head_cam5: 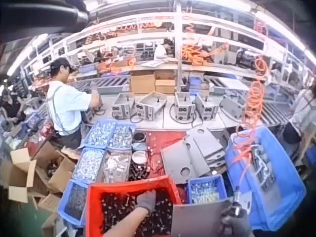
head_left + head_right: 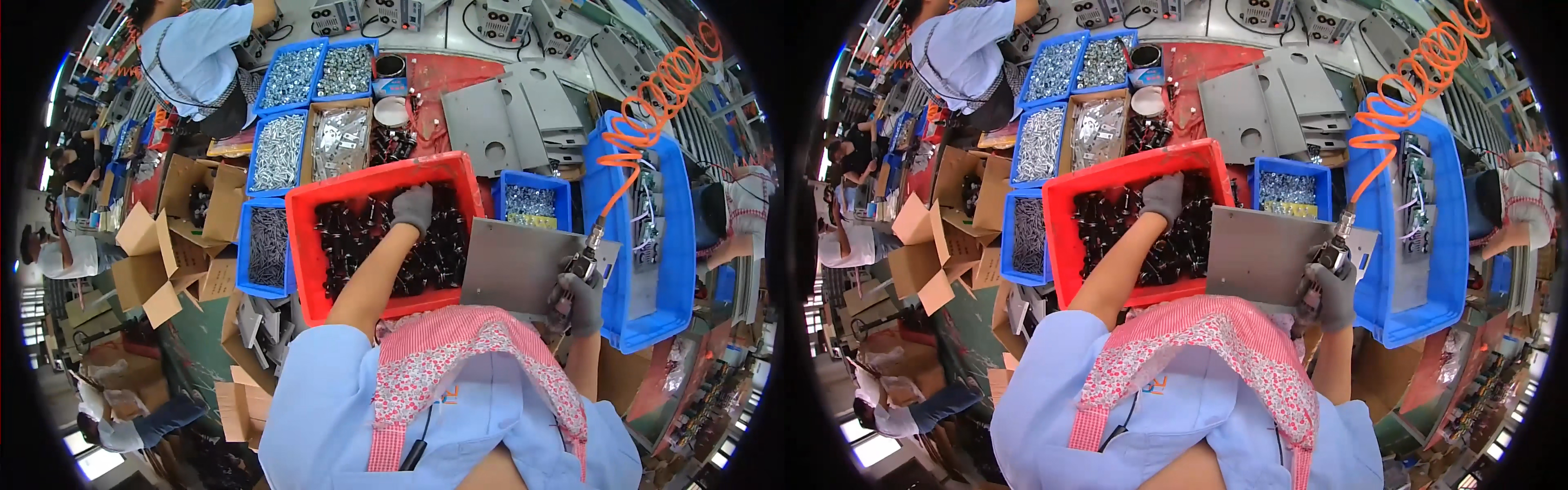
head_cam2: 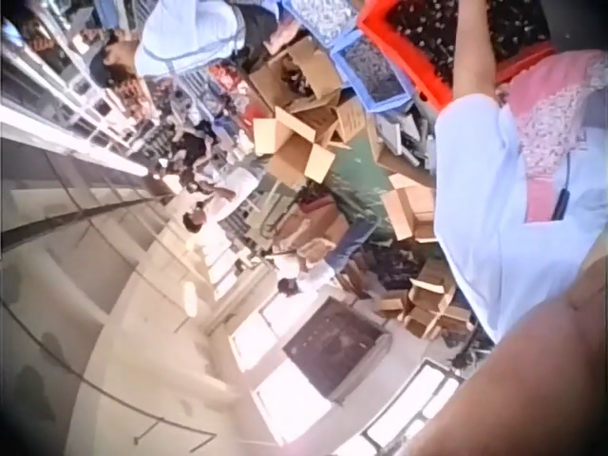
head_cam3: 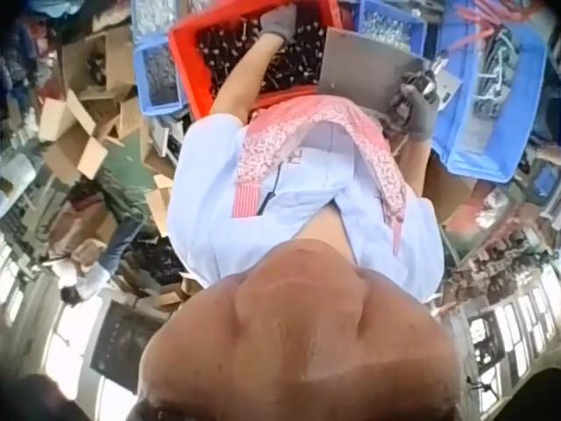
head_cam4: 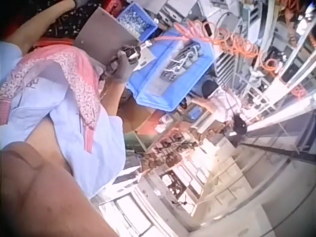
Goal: Manually assemble and secure electronic components using a pneumatic screwdriver on an assembly line.
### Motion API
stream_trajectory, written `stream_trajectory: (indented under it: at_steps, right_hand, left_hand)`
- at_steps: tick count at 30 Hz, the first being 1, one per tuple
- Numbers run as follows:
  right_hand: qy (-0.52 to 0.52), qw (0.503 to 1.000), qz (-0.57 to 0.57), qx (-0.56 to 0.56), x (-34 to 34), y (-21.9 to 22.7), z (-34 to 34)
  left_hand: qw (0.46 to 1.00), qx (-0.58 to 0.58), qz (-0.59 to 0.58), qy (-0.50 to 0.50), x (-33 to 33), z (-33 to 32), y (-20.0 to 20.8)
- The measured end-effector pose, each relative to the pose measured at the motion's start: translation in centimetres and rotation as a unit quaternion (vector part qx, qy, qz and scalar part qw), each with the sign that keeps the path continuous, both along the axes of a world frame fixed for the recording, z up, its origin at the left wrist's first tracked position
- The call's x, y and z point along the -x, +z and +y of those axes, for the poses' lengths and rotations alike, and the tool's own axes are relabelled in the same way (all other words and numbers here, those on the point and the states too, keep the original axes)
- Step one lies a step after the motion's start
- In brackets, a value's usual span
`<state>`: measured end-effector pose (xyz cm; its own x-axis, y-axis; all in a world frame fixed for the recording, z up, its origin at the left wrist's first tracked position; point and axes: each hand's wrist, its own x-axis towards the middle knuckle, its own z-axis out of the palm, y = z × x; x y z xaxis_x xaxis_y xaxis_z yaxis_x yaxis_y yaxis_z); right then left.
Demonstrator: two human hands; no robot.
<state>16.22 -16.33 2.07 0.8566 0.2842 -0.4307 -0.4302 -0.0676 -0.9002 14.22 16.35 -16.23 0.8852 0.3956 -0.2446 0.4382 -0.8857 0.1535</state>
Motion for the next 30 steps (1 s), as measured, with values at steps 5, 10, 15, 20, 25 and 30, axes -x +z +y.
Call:
stream_trajectory:
  at_steps: [5,10,15,20,25,30]
  right_hand:
    - [-0.002,0.997,0.052,-0.048,0.3,0.3,-0.4]
    - [-0.014,1.0,0.002,-0.004,0.4,-0.2,-0.6]
    - [-0.009,0.999,0.029,-0.031,-0.4,-0.6,-0.5]
    - [0.034,0.994,0.057,-0.092,-1.7,-0.5,1.4]
    - [0.064,0.991,0.058,-0.099,-2.5,-1.6,2.5]
    - [0.092,0.991,0.063,-0.08,-3.0,-1.9,3.3]
  left_hand:
    - [0.996,0.086,-0.001,0.009,2.2,0.6,1.2]
    - [0.919,0.259,-0.269,0.128,5.5,0.6,1.8]
    - [0.713,0.623,-0.239,0.215,7.7,-3.2,7.6]
    - [0.497,0.819,-0.16,0.239,8.9,-6.5,9.9]
    - [0.577,0.77,-0.193,0.19,10.1,-7.9,8.9]
    - [0.497,0.823,-0.142,0.236,10.7,-8.3,9.0]
